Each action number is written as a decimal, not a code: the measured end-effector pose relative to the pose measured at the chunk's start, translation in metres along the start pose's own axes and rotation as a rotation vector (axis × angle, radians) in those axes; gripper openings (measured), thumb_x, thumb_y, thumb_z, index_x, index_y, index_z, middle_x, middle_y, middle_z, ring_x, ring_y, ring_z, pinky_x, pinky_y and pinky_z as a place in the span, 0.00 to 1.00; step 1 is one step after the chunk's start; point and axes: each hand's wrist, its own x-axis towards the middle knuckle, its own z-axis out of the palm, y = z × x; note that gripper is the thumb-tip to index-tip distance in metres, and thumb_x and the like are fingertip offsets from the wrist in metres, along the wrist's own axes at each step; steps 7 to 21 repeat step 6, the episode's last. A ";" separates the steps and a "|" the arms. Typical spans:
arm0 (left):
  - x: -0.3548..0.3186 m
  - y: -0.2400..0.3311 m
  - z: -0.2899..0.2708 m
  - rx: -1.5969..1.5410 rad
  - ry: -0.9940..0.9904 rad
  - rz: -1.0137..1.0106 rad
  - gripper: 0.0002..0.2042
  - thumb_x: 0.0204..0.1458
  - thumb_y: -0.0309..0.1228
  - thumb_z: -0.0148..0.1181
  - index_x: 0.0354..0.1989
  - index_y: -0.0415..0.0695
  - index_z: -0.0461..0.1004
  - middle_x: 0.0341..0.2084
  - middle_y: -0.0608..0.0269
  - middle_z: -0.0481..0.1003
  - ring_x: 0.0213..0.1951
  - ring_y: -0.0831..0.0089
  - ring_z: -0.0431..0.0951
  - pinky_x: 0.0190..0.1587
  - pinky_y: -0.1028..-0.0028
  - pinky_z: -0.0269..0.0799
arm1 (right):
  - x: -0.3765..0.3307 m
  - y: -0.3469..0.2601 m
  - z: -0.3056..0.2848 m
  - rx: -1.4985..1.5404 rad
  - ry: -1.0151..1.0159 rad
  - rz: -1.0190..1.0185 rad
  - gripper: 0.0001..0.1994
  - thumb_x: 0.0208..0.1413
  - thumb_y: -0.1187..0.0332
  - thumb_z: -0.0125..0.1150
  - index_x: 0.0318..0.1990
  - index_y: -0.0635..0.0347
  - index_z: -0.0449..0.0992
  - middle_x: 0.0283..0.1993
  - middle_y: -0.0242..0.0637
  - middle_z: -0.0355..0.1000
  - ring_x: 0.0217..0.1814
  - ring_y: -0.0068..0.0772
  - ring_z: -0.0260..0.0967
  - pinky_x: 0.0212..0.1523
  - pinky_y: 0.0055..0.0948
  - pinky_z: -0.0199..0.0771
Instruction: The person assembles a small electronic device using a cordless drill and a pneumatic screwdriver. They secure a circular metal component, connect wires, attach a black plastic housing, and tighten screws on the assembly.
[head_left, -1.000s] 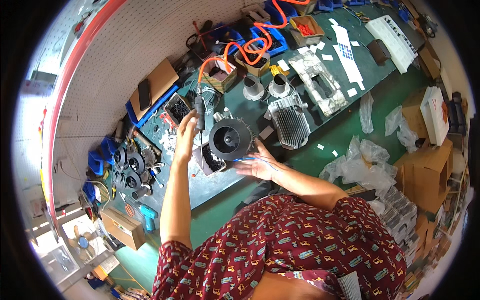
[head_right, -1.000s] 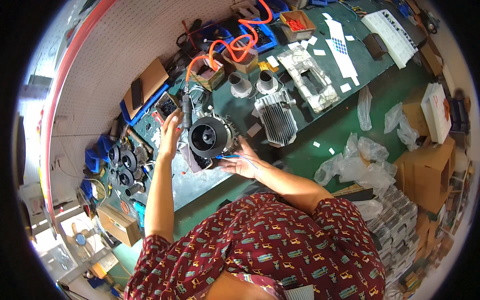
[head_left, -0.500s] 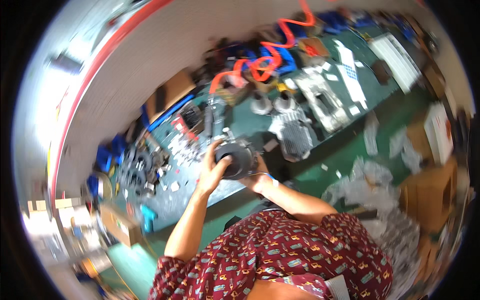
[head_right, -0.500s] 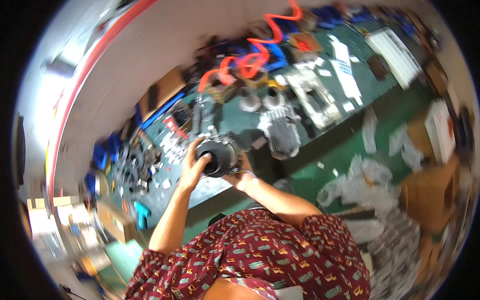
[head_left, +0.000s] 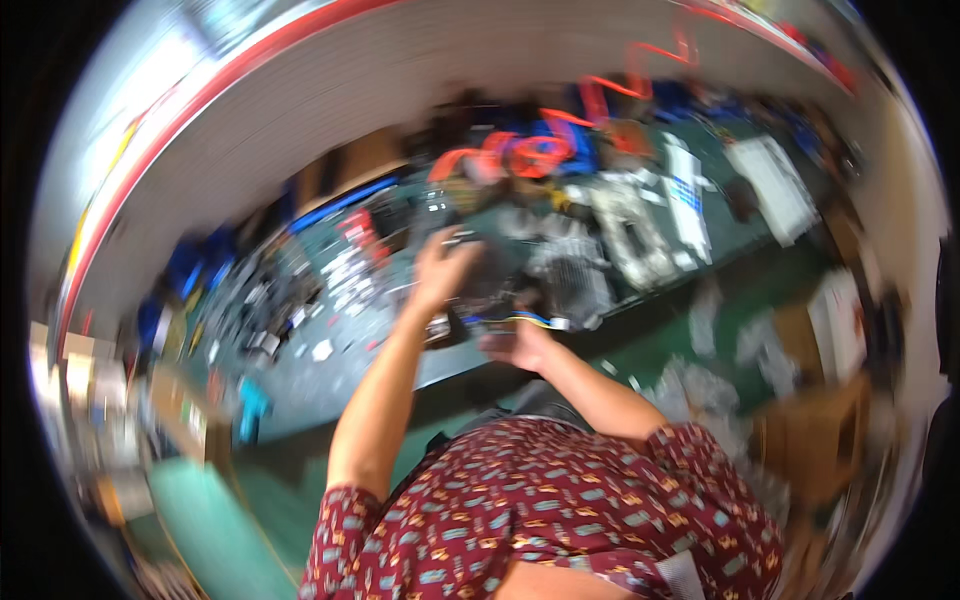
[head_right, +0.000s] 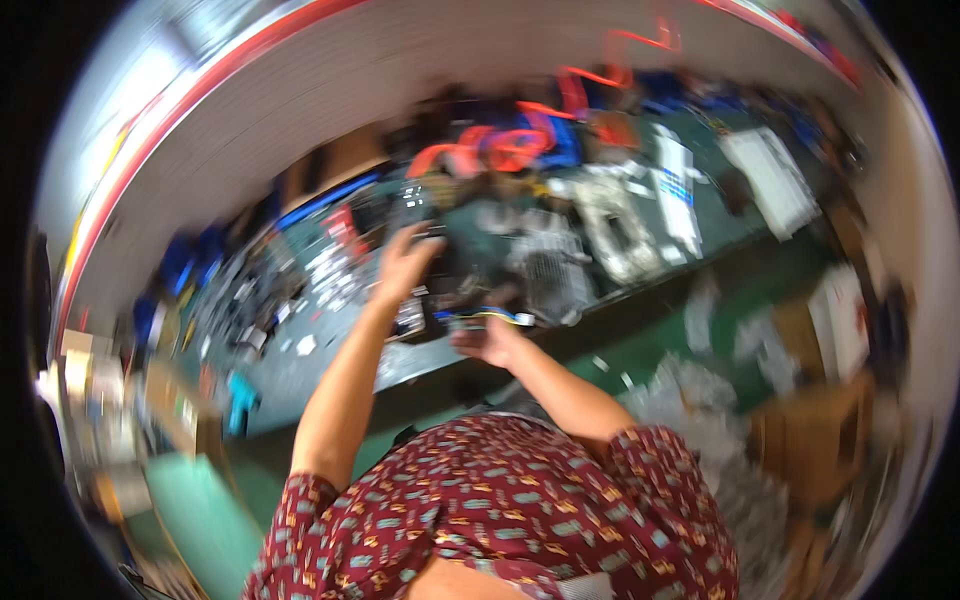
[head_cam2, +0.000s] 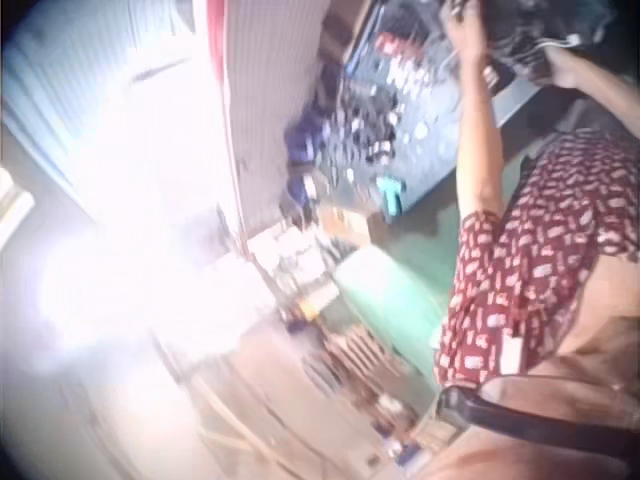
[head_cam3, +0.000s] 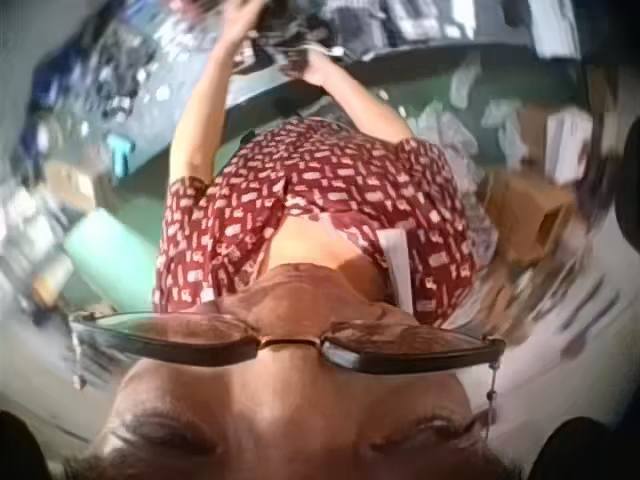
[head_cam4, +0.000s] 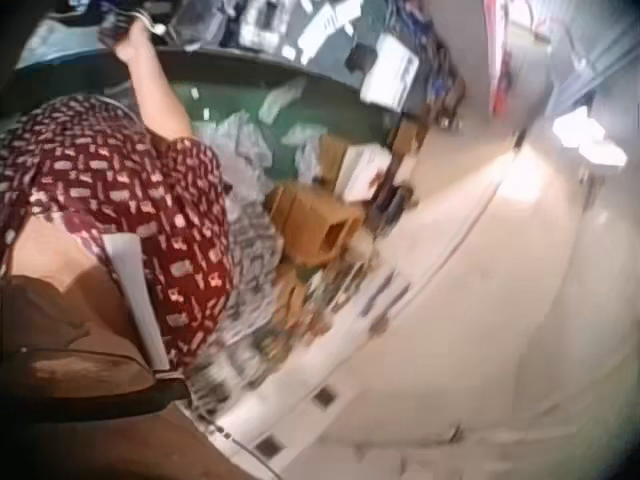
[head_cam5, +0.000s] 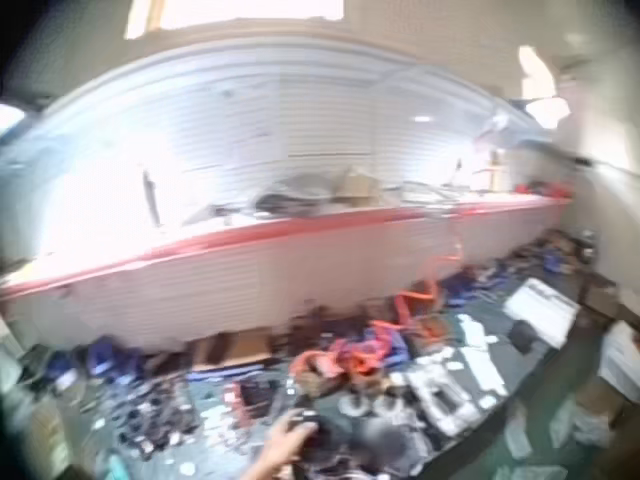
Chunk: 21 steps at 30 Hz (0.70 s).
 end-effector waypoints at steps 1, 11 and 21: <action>0.006 -0.016 -0.004 -0.013 0.079 0.121 0.29 0.56 0.38 0.67 0.64 0.37 0.71 0.48 0.51 0.80 0.47 0.70 0.81 0.50 0.70 0.78 | -0.004 0.000 -0.005 -0.037 -0.045 -0.002 0.33 0.68 0.36 0.45 0.56 0.62 0.66 0.46 0.57 0.77 0.49 0.60 0.79 0.55 0.58 0.80; 0.017 -0.029 0.001 -0.191 -0.033 0.122 0.29 0.56 0.31 0.61 0.68 0.38 0.68 0.53 0.50 0.78 0.52 0.65 0.79 0.59 0.69 0.73 | -0.065 -0.002 -0.066 -0.213 0.089 -0.173 0.38 0.66 0.47 0.60 0.72 0.61 0.54 0.63 0.59 0.67 0.54 0.58 0.78 0.50 0.54 0.84; 0.017 -0.029 0.001 -0.191 -0.033 0.122 0.29 0.56 0.31 0.61 0.68 0.38 0.68 0.53 0.50 0.78 0.52 0.65 0.79 0.59 0.69 0.73 | -0.065 -0.002 -0.066 -0.213 0.089 -0.173 0.38 0.66 0.47 0.60 0.72 0.61 0.54 0.63 0.59 0.67 0.54 0.58 0.78 0.50 0.54 0.84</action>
